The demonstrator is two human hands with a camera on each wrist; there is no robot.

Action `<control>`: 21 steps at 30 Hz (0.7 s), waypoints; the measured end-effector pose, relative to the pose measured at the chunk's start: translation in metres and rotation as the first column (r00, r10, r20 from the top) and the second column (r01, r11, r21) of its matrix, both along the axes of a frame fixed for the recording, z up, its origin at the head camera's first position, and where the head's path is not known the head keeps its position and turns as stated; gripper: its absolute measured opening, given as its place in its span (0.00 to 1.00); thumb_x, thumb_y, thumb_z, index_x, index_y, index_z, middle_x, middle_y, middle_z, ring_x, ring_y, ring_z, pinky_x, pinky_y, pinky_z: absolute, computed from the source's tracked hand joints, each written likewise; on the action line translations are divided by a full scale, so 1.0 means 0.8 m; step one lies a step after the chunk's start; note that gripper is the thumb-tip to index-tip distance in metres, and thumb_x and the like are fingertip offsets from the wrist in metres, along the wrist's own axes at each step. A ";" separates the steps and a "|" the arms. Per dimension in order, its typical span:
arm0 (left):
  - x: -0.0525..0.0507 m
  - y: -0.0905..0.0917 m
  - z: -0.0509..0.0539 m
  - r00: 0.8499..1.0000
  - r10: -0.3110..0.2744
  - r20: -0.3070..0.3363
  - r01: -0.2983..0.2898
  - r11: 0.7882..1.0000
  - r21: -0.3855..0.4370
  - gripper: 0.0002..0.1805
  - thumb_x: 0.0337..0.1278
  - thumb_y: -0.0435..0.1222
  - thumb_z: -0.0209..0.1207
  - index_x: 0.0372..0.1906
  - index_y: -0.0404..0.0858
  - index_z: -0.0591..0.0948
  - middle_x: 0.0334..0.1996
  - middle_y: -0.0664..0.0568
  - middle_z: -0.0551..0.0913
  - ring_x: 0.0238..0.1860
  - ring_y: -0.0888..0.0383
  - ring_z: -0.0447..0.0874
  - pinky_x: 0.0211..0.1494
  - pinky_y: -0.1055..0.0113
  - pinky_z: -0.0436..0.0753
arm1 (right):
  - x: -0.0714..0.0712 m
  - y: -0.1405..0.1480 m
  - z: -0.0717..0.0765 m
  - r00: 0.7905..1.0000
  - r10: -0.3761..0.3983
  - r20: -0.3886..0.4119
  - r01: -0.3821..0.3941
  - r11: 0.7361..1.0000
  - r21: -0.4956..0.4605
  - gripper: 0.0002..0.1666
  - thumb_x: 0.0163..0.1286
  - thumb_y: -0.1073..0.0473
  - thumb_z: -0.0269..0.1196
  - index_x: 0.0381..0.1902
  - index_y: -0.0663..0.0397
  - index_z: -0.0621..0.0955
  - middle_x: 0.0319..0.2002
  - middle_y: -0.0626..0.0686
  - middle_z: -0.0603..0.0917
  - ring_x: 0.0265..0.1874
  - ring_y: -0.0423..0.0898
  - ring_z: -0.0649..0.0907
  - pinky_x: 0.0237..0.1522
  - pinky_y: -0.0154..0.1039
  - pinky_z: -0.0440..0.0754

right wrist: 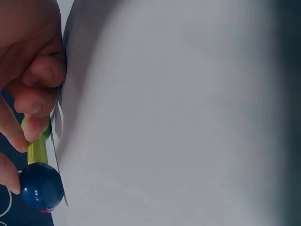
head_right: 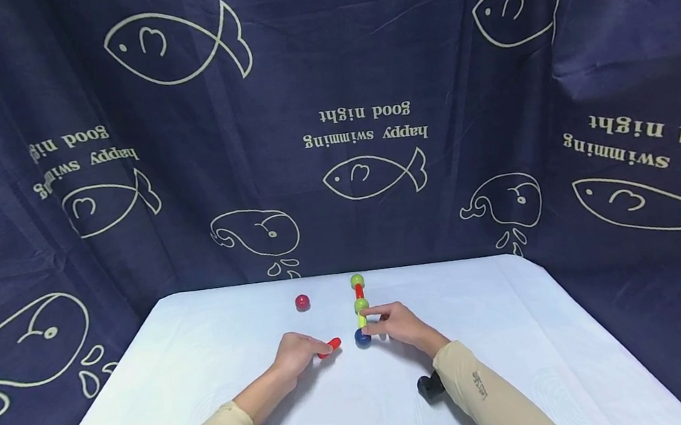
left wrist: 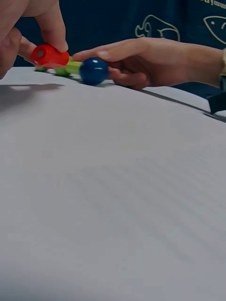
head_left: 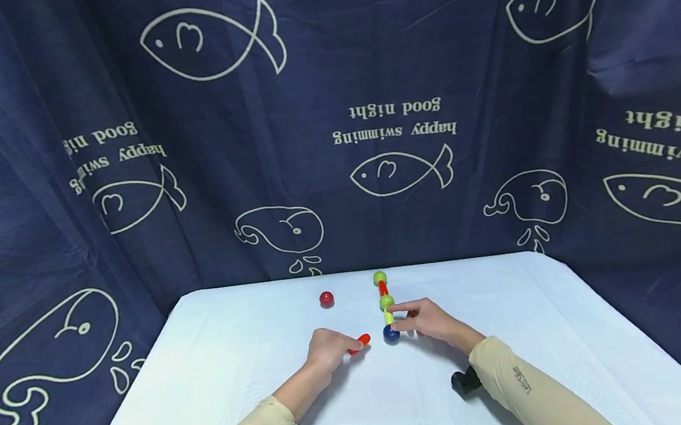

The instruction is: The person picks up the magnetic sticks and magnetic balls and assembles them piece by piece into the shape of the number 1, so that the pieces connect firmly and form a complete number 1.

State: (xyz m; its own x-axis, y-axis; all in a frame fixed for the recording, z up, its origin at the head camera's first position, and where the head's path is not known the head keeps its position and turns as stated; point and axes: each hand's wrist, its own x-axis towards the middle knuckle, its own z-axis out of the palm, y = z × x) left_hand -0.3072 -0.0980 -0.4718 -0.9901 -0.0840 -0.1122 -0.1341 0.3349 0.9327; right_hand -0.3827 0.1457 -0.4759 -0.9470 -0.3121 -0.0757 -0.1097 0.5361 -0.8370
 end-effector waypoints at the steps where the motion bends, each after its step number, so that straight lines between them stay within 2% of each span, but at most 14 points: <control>1: 0.001 0.002 0.000 1.000 0.002 -0.004 -0.002 1.000 -0.001 0.09 0.42 0.33 0.72 0.31 0.32 0.89 0.32 0.48 0.86 0.38 0.53 0.78 0.42 0.62 0.75 | 0.000 0.000 0.000 1.000 0.002 0.000 -0.002 1.000 -0.004 0.31 0.59 0.44 0.74 0.61 0.40 0.84 0.22 0.47 0.75 0.17 0.43 0.69 0.21 0.34 0.65; 11: 0.011 0.024 -0.004 0.998 0.062 -0.005 -0.062 0.998 -0.002 0.08 0.44 0.34 0.73 0.29 0.32 0.88 0.29 0.49 0.86 0.36 0.55 0.78 0.38 0.64 0.74 | 0.000 0.000 0.002 1.000 0.010 0.010 -0.010 1.000 -0.010 0.31 0.59 0.44 0.74 0.61 0.40 0.84 0.22 0.49 0.75 0.16 0.43 0.68 0.21 0.34 0.65; 21: 0.019 0.042 -0.006 0.998 0.054 -0.014 -0.055 0.998 -0.017 0.09 0.46 0.35 0.73 0.27 0.33 0.87 0.27 0.50 0.86 0.33 0.56 0.78 0.35 0.66 0.73 | 0.000 -0.002 0.004 1.000 0.010 0.001 -0.010 1.000 0.004 0.31 0.60 0.44 0.73 0.61 0.42 0.83 0.22 0.50 0.76 0.16 0.44 0.69 0.20 0.35 0.65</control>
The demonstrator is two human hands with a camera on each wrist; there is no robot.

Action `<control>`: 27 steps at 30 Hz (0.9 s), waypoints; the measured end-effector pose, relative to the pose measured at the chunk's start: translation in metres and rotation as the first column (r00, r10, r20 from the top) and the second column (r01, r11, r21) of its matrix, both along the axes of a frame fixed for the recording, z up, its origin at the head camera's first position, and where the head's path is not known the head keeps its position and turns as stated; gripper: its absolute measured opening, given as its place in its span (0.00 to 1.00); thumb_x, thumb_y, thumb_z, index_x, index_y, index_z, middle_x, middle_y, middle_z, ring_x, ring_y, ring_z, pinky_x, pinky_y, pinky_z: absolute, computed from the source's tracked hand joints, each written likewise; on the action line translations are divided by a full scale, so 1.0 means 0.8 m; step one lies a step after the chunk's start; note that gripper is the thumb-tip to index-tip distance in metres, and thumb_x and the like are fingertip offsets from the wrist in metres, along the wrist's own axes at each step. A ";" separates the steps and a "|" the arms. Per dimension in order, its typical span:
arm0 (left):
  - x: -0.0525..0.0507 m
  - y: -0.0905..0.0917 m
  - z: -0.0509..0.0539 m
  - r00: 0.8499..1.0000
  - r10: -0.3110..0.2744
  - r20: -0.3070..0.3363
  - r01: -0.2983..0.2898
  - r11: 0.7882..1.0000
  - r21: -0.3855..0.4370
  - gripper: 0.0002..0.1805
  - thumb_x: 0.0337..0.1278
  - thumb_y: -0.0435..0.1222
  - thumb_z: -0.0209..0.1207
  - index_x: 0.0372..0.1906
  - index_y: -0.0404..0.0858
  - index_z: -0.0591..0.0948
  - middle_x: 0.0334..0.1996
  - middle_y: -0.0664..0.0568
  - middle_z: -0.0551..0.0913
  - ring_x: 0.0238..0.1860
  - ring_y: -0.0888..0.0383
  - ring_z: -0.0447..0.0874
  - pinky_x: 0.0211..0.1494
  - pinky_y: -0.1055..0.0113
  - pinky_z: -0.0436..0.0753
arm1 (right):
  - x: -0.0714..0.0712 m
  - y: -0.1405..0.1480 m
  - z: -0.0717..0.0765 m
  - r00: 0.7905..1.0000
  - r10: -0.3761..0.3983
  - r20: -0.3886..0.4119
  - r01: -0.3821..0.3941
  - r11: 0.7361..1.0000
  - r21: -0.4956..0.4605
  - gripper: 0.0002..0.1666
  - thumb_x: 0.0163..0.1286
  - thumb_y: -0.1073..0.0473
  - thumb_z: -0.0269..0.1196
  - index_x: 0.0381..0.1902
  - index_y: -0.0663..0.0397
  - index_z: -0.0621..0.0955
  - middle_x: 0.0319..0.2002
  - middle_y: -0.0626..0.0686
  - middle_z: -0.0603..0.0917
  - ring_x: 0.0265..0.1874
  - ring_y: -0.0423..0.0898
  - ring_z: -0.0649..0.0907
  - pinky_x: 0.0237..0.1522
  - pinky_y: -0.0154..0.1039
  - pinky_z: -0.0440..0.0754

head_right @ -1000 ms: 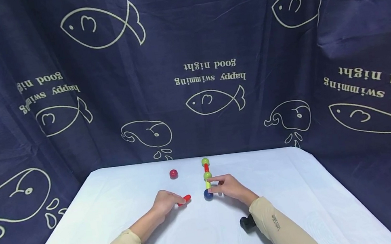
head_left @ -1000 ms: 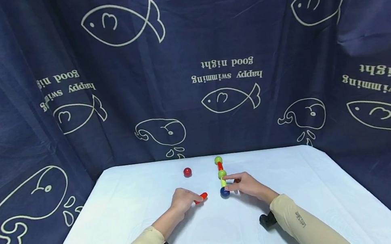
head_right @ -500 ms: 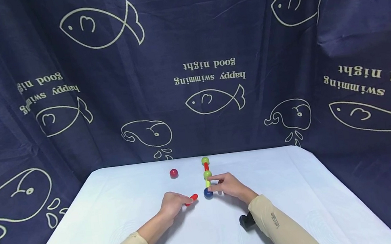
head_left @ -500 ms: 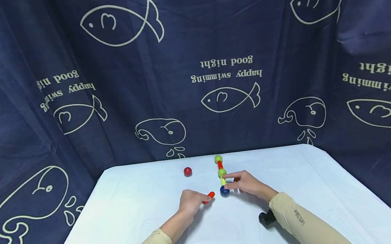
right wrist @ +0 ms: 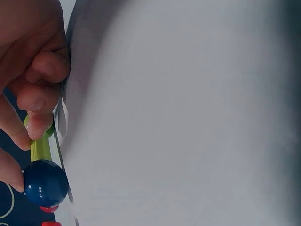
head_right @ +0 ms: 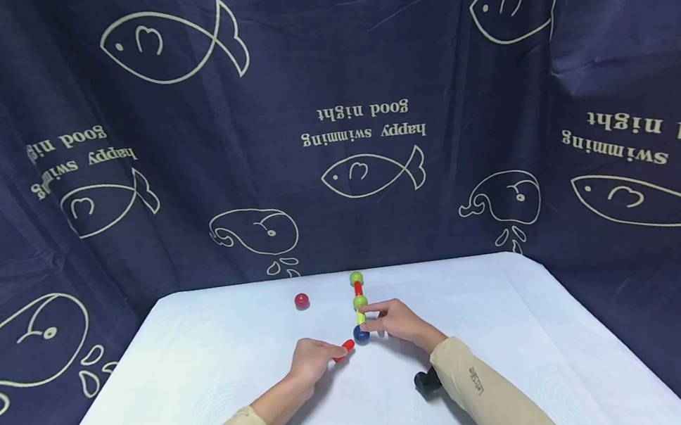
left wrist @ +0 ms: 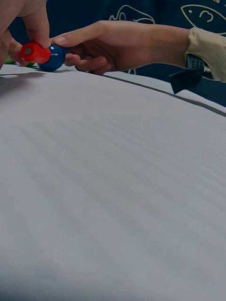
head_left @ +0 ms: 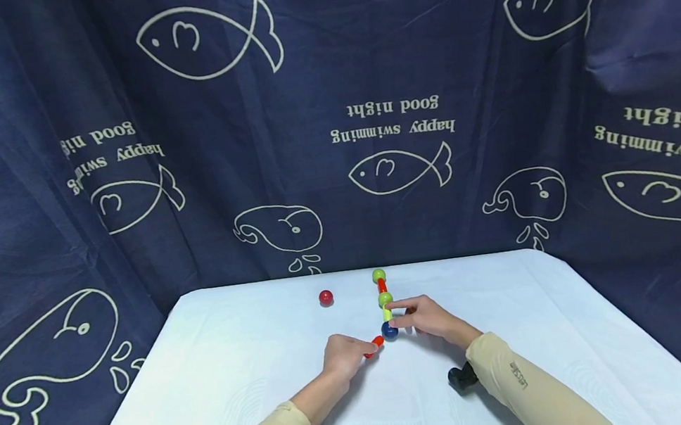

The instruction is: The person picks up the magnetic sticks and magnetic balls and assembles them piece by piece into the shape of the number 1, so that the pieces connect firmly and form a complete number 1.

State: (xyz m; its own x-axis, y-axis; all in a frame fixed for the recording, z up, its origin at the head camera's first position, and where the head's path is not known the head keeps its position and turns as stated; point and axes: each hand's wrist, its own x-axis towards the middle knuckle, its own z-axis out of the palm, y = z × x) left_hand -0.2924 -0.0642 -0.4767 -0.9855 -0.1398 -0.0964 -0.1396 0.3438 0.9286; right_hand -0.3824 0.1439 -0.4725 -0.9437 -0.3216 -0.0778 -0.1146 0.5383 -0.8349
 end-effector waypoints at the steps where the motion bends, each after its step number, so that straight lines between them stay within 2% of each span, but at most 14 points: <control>1: 0.000 0.001 0.000 1.000 0.001 -0.004 -0.001 1.000 0.000 0.09 0.46 0.35 0.73 0.27 0.33 0.87 0.26 0.50 0.86 0.33 0.56 0.78 0.35 0.66 0.73 | 0.000 0.000 0.000 1.000 0.001 0.001 -0.001 1.000 -0.001 0.31 0.60 0.44 0.73 0.61 0.42 0.83 0.22 0.50 0.76 0.16 0.44 0.69 0.20 0.35 0.65; 8: -0.001 0.011 -0.001 1.000 0.004 0.012 -0.004 1.000 0.002 0.10 0.47 0.37 0.74 0.27 0.34 0.87 0.26 0.51 0.87 0.33 0.57 0.78 0.37 0.65 0.75 | -0.002 0.000 -0.001 1.000 -0.001 0.004 0.001 1.000 0.012 0.32 0.59 0.42 0.74 0.61 0.40 0.84 0.22 0.48 0.75 0.16 0.43 0.69 0.20 0.34 0.65; 15: 0.001 0.019 -0.001 1.000 -0.021 -0.006 0.021 1.000 0.017 0.10 0.49 0.37 0.73 0.26 0.34 0.87 0.25 0.50 0.87 0.29 0.58 0.77 0.32 0.66 0.73 | -0.001 0.000 0.000 1.000 -0.011 0.002 0.011 1.000 0.005 0.31 0.59 0.44 0.74 0.60 0.40 0.84 0.23 0.48 0.77 0.17 0.43 0.71 0.20 0.34 0.65; 20: 0.002 0.025 0.000 1.000 -0.017 -0.020 0.018 0.999 0.034 0.10 0.47 0.37 0.73 0.25 0.33 0.87 0.23 0.50 0.87 0.28 0.58 0.77 0.31 0.67 0.72 | 0.001 0.000 0.000 1.000 -0.012 -0.004 0.012 1.000 0.001 0.31 0.59 0.44 0.74 0.61 0.41 0.83 0.24 0.49 0.76 0.17 0.44 0.70 0.20 0.35 0.64; 27: 0.004 0.031 -0.001 1.000 -0.017 -0.015 0.017 1.000 0.017 0.11 0.49 0.38 0.73 0.25 0.33 0.87 0.24 0.51 0.86 0.28 0.58 0.76 0.31 0.66 0.72 | 0.000 0.000 -0.003 1.000 -0.010 -0.005 0.010 1.000 0.000 0.31 0.59 0.43 0.74 0.60 0.40 0.84 0.23 0.48 0.76 0.16 0.44 0.70 0.21 0.35 0.64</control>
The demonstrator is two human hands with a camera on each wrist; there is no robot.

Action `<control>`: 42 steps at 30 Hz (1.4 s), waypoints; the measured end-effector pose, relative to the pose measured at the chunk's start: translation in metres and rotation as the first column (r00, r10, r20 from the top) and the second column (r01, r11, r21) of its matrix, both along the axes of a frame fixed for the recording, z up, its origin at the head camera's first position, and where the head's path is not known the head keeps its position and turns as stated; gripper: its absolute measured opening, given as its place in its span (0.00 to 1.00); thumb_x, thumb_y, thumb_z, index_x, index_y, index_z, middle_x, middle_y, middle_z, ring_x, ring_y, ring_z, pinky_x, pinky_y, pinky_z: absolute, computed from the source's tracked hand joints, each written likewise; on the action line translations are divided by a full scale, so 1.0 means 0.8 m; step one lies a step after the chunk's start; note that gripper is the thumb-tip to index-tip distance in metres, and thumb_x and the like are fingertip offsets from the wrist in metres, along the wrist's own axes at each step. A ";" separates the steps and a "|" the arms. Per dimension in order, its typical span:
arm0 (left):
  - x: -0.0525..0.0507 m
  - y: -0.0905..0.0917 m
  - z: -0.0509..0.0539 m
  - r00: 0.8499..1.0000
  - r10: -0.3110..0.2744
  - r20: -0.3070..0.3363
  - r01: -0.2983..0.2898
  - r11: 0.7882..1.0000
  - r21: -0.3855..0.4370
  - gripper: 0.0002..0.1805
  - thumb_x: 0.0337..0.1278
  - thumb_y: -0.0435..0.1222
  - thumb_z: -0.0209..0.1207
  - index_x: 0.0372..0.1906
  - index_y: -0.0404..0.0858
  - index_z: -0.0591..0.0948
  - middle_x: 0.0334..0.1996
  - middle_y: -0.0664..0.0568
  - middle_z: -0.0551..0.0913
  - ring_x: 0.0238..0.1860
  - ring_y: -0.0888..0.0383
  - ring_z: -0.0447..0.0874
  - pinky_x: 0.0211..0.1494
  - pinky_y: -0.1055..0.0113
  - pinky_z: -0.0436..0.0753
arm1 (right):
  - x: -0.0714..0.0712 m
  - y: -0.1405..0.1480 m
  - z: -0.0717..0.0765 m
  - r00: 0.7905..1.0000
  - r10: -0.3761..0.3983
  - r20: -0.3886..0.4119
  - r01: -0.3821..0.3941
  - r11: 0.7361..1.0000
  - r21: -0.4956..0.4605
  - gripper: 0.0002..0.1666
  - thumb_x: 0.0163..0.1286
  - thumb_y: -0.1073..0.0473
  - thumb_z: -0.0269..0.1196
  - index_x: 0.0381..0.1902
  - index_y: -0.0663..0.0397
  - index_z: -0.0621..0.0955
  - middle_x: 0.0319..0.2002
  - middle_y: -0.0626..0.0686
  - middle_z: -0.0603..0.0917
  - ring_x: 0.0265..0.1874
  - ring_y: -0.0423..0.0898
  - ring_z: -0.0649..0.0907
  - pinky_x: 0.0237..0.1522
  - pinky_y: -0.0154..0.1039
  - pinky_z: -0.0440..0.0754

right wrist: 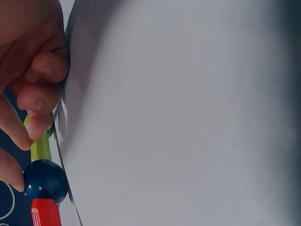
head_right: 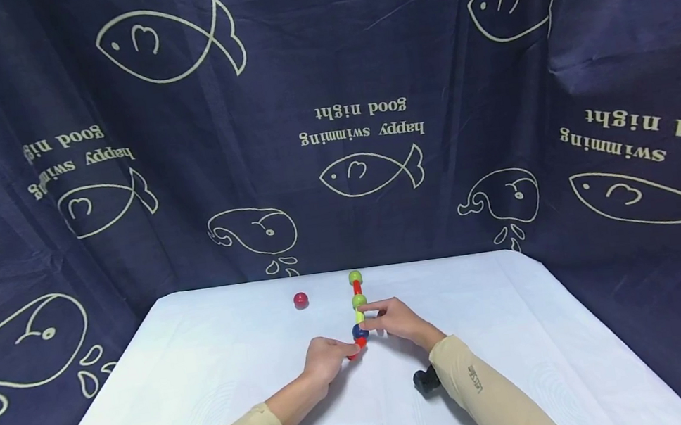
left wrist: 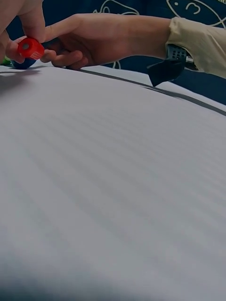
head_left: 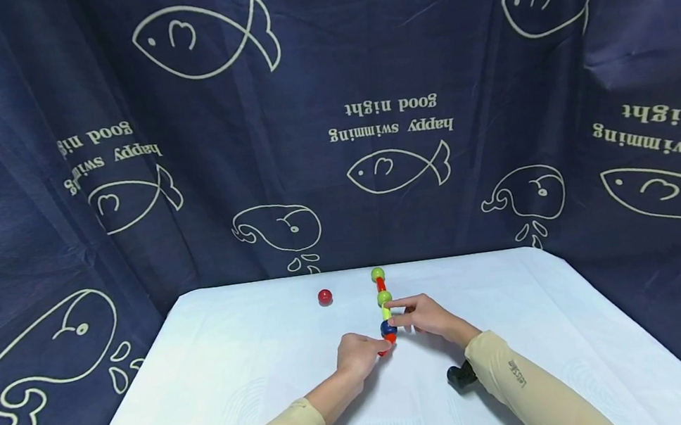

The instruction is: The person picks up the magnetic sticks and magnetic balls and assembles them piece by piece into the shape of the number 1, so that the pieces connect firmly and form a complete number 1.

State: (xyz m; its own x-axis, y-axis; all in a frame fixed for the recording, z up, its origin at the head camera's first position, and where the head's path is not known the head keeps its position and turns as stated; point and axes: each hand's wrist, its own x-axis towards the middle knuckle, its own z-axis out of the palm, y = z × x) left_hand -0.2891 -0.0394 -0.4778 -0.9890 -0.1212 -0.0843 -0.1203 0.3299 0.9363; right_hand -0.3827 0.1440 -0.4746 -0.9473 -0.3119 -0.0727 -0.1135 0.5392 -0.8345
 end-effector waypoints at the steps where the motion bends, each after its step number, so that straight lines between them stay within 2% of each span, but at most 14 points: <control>1: 0.000 0.000 0.000 1.000 0.004 -0.001 -0.004 1.000 -0.002 0.11 0.49 0.38 0.73 0.25 0.33 0.87 0.24 0.51 0.86 0.28 0.58 0.76 0.30 0.66 0.72 | 0.000 0.000 0.000 1.000 -0.001 -0.002 0.001 1.000 0.001 0.31 0.59 0.43 0.74 0.60 0.40 0.84 0.23 0.48 0.76 0.16 0.43 0.70 0.20 0.34 0.64; 6: 0.002 0.001 0.001 1.000 0.021 -0.014 -0.021 1.000 0.000 0.12 0.51 0.38 0.72 0.26 0.33 0.87 0.24 0.50 0.86 0.28 0.58 0.75 0.29 0.67 0.71 | -0.001 0.000 0.000 1.000 -0.009 0.003 0.009 1.000 0.014 0.31 0.59 0.43 0.74 0.60 0.39 0.84 0.23 0.48 0.77 0.16 0.43 0.70 0.20 0.34 0.64; 16: 0.001 0.001 0.001 0.998 0.062 0.019 -0.062 0.998 -0.013 0.13 0.53 0.41 0.70 0.23 0.34 0.86 0.22 0.52 0.82 0.25 0.58 0.72 0.27 0.68 0.69 | -0.002 0.000 0.001 1.000 -0.014 0.008 0.013 1.000 0.010 0.29 0.59 0.44 0.74 0.59 0.38 0.84 0.23 0.48 0.76 0.16 0.43 0.70 0.20 0.34 0.64; 24: -0.002 0.003 0.000 0.999 0.036 0.005 -0.036 0.997 -0.062 0.15 0.48 0.42 0.73 0.20 0.36 0.84 0.21 0.53 0.81 0.26 0.58 0.72 0.28 0.67 0.70 | -0.004 0.000 -0.002 1.000 -0.009 -0.008 0.009 1.000 0.012 0.30 0.59 0.44 0.74 0.60 0.39 0.84 0.23 0.48 0.76 0.16 0.43 0.69 0.20 0.34 0.64; 34: -0.006 0.007 0.001 0.998 0.033 0.053 -0.029 0.996 -0.083 0.16 0.46 0.43 0.76 0.19 0.38 0.83 0.18 0.53 0.82 0.24 0.57 0.71 0.26 0.66 0.65 | -0.002 0.000 -0.003 1.000 -0.008 -0.010 0.008 1.000 -0.004 0.30 0.59 0.45 0.74 0.60 0.39 0.84 0.23 0.48 0.77 0.15 0.43 0.69 0.20 0.34 0.64; 42: -0.009 0.007 -0.001 0.998 0.027 0.051 -0.021 0.992 -0.122 0.17 0.43 0.45 0.77 0.21 0.39 0.83 0.19 0.53 0.83 0.24 0.57 0.72 0.26 0.67 0.67 | -0.004 0.000 -0.004 1.000 -0.012 -0.003 0.012 1.000 -0.006 0.29 0.59 0.45 0.75 0.59 0.38 0.84 0.23 0.48 0.77 0.15 0.42 0.69 0.20 0.33 0.63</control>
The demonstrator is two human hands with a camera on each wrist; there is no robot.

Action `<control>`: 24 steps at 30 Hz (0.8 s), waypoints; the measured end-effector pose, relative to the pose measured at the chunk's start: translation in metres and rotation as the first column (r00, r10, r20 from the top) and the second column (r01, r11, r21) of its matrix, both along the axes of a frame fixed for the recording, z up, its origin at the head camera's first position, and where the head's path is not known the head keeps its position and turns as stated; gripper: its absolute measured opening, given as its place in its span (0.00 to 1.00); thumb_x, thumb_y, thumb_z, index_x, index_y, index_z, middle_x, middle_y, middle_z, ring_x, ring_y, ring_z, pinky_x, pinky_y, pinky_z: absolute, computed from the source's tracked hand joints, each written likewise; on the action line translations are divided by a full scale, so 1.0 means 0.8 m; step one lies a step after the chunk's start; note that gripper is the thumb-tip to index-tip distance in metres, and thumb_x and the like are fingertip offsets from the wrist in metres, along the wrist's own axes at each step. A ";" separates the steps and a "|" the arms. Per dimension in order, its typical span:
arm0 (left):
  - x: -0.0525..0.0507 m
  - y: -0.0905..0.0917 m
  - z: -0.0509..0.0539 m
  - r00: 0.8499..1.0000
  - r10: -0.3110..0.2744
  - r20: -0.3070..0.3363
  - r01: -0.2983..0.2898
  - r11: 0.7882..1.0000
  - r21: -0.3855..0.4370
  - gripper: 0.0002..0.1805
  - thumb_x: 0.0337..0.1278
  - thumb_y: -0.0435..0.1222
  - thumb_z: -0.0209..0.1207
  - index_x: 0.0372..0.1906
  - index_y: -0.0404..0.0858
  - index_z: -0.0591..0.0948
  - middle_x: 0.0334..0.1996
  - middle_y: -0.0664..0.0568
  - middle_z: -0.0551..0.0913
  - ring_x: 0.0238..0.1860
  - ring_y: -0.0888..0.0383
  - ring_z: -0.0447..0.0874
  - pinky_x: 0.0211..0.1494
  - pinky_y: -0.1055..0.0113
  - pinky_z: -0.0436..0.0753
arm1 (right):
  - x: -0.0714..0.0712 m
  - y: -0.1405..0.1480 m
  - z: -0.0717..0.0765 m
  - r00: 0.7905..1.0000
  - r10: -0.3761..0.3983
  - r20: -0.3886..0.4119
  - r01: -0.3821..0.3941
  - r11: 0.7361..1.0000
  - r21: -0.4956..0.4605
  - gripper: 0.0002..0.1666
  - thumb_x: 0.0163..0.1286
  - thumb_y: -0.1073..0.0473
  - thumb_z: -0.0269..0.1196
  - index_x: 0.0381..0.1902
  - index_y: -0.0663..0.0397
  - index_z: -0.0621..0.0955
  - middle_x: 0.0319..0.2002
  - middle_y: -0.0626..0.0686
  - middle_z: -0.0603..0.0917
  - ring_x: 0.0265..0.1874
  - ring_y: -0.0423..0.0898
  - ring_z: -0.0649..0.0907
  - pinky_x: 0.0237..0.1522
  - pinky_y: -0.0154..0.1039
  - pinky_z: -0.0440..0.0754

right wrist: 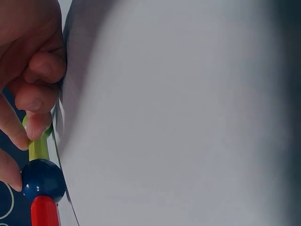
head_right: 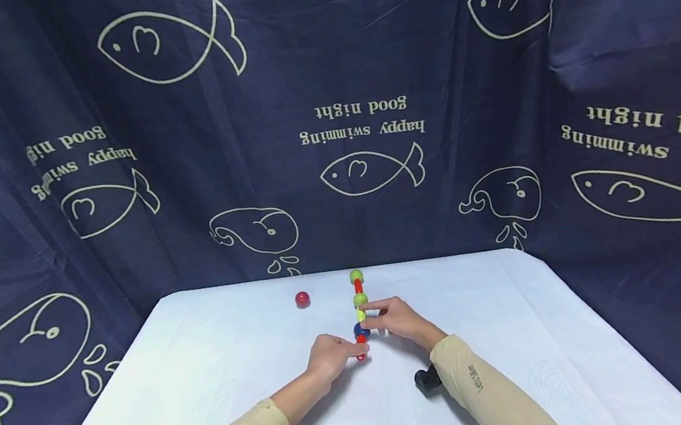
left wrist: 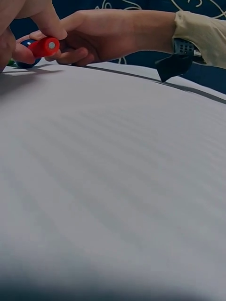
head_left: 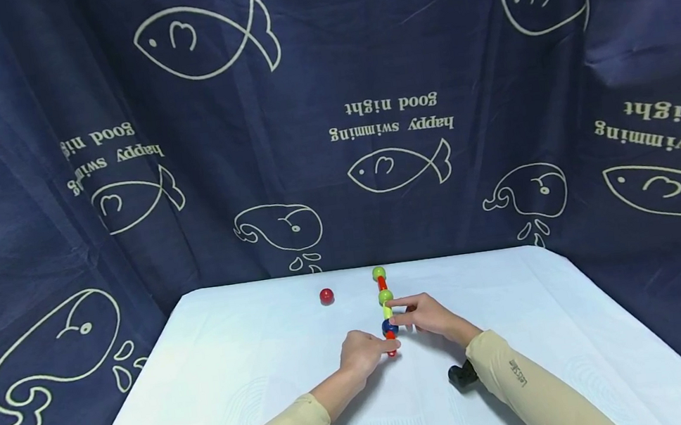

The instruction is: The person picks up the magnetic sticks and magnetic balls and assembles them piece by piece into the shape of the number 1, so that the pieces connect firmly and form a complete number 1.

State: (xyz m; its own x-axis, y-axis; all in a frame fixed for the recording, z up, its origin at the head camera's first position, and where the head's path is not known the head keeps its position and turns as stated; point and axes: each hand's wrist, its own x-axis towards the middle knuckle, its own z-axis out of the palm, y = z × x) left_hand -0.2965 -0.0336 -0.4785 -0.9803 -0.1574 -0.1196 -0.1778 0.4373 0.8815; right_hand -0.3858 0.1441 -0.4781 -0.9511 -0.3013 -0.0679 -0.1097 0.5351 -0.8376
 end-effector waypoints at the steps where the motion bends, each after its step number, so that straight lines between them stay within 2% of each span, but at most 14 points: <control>1: 0.000 -0.001 0.001 1.000 -0.004 -0.002 0.004 1.000 -0.003 0.17 0.43 0.46 0.77 0.21 0.39 0.83 0.20 0.53 0.83 0.25 0.57 0.73 0.26 0.67 0.67 | 0.000 0.000 0.000 1.000 0.001 0.003 -0.001 1.000 0.003 0.29 0.59 0.45 0.74 0.60 0.38 0.84 0.23 0.48 0.77 0.15 0.42 0.69 0.20 0.33 0.64; 16: 0.001 -0.007 0.002 1.000 -0.027 0.002 0.027 0.999 0.016 0.18 0.48 0.49 0.74 0.25 0.38 0.85 0.25 0.53 0.83 0.27 0.57 0.74 0.27 0.66 0.68 | 0.003 -0.001 0.001 1.000 0.001 0.005 -0.001 1.000 0.011 0.31 0.59 0.43 0.74 0.60 0.39 0.84 0.23 0.48 0.76 0.16 0.43 0.69 0.21 0.34 0.64; 24: -0.002 -0.018 0.003 0.998 -0.046 -0.050 0.047 0.999 0.017 0.17 0.51 0.47 0.72 0.30 0.35 0.88 0.32 0.52 0.87 0.32 0.56 0.77 0.32 0.65 0.73 | 0.003 -0.002 0.003 1.000 -0.002 0.003 0.002 1.000 0.013 0.31 0.59 0.44 0.74 0.61 0.40 0.83 0.23 0.48 0.75 0.16 0.44 0.69 0.21 0.35 0.64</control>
